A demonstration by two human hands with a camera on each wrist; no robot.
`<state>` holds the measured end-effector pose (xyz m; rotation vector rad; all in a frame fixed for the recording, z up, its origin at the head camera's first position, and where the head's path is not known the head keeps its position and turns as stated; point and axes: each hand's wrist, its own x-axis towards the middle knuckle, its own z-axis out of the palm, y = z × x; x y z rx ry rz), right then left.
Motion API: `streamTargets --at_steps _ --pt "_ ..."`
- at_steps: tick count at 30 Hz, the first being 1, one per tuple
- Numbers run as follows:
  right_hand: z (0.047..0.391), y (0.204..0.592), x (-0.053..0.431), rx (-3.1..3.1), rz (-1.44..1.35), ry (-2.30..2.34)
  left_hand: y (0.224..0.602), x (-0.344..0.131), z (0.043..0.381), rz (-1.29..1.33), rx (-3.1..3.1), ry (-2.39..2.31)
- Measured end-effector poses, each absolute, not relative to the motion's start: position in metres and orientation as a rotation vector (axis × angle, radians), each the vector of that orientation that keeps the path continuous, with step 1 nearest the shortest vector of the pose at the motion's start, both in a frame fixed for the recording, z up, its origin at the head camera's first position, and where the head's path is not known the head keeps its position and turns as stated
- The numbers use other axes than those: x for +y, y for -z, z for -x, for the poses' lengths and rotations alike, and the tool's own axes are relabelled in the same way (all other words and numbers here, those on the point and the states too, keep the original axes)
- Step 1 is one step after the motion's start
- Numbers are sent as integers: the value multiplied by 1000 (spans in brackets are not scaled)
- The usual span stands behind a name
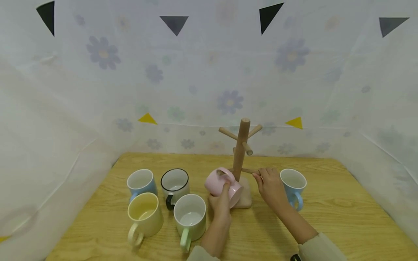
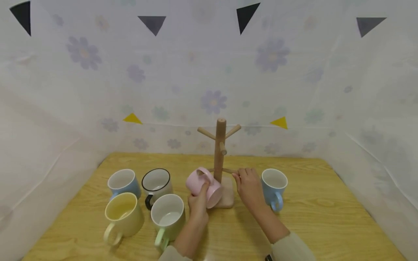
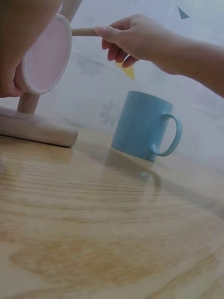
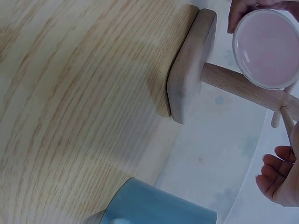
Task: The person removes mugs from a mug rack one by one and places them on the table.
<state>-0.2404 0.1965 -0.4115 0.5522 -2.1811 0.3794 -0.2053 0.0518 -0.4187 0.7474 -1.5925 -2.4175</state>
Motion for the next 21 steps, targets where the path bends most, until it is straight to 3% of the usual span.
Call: streamTargets --at_steps 21 --pt "243 413 194 -2175 -527 -456 427 53 186 -733 -1618 2433"
